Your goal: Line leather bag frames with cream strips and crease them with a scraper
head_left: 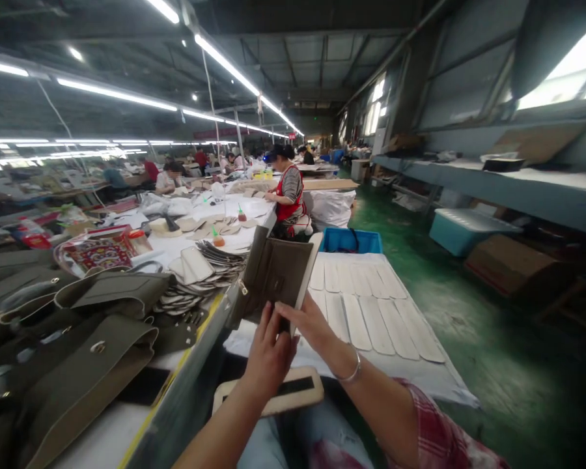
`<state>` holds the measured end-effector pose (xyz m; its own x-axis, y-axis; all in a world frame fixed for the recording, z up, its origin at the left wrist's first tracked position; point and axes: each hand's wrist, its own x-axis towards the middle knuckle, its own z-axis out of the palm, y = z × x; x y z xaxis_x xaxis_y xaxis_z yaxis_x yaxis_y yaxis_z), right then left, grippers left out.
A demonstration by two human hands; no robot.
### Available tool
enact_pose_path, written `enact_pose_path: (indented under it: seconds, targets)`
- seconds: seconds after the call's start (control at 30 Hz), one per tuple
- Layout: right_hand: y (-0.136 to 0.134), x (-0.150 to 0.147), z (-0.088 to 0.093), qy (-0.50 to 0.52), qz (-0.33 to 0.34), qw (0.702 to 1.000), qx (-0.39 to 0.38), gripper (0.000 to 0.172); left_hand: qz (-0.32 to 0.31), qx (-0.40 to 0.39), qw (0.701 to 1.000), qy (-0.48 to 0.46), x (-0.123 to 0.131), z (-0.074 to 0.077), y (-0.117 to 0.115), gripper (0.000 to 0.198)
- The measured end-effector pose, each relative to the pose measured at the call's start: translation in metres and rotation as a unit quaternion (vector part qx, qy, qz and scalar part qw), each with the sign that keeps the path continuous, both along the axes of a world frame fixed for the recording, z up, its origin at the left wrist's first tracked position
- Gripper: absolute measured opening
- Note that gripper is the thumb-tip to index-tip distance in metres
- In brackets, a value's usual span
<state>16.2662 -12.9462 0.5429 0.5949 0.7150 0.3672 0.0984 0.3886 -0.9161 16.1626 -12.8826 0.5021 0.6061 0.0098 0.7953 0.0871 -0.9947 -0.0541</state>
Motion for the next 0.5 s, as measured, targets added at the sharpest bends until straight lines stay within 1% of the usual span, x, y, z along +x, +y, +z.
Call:
enact_pose_path:
  seconds: [0.07, 0.1, 0.17, 0.2, 0.23, 0.27, 0.3, 0.33, 0.37, 0.4, 0.43, 0.47, 0.5]
  targets:
    - [-0.005, -0.009, -0.008, -0.015, -0.009, 1.000, -0.013, 0.043, 0.018, 0.002, 0.999, 0.037, -0.020, 0.007, -0.007, 0.017]
    - [-0.009, -0.010, -0.011, -0.025, -0.017, 0.999, -0.024, 0.041, 0.021, -0.001, 0.998, 0.063, -0.032, 0.011, -0.010, 0.025]
    - [-0.016, -0.006, -0.015, -0.048, -0.050, 0.997, -0.045, 0.038, -0.003, -0.007, 0.993, 0.115, -0.058, 0.016, -0.014, 0.052]
    - [-0.020, -0.002, -0.017, -0.061, -0.068, 0.995, -0.048, 0.038, -0.028, -0.010, 0.991, 0.130, -0.072, 0.017, -0.014, 0.064]
    - [-0.025, 0.003, -0.017, -0.072, -0.078, 0.993, -0.052, 0.040, -0.048, -0.019, 0.990, 0.131, -0.085, 0.015, -0.014, 0.070]
    - [-0.029, 0.008, -0.017, -0.084, -0.076, 0.992, -0.059, 0.041, -0.057, -0.035, 0.991, 0.115, -0.099, 0.010, -0.012, 0.070]
    - [-0.034, 0.013, -0.018, -0.096, -0.061, 0.991, -0.072, 0.043, -0.049, -0.063, 0.993, 0.085, -0.111, 0.003, -0.008, 0.066]
    - [-0.039, 0.017, -0.021, -0.110, -0.040, 0.989, -0.093, 0.045, -0.025, -0.109, 0.993, 0.048, -0.122, -0.006, -0.003, 0.062]
    - [-0.043, 0.020, -0.024, -0.130, -0.015, 0.984, -0.119, 0.049, 0.006, -0.173, 0.985, 0.018, -0.130, -0.017, 0.002, 0.060]
    - [-0.046, 0.022, -0.030, -0.158, 0.009, 0.976, -0.147, 0.054, 0.033, -0.250, 0.968, -0.003, -0.135, -0.028, 0.008, 0.062]
    - [-0.049, 0.022, -0.037, -0.193, 0.027, 0.965, -0.177, 0.061, 0.048, -0.333, 0.941, -0.015, -0.138, -0.040, 0.014, 0.067]
    - [-0.050, 0.023, -0.045, -0.233, 0.036, 0.950, -0.204, 0.067, 0.046, -0.413, 0.909, -0.019, -0.137, -0.050, 0.020, 0.073]
    - [-0.050, 0.023, -0.053, -0.275, 0.037, 0.934, -0.227, 0.073, 0.030, -0.482, 0.876, -0.018, -0.134, -0.060, 0.024, 0.078]
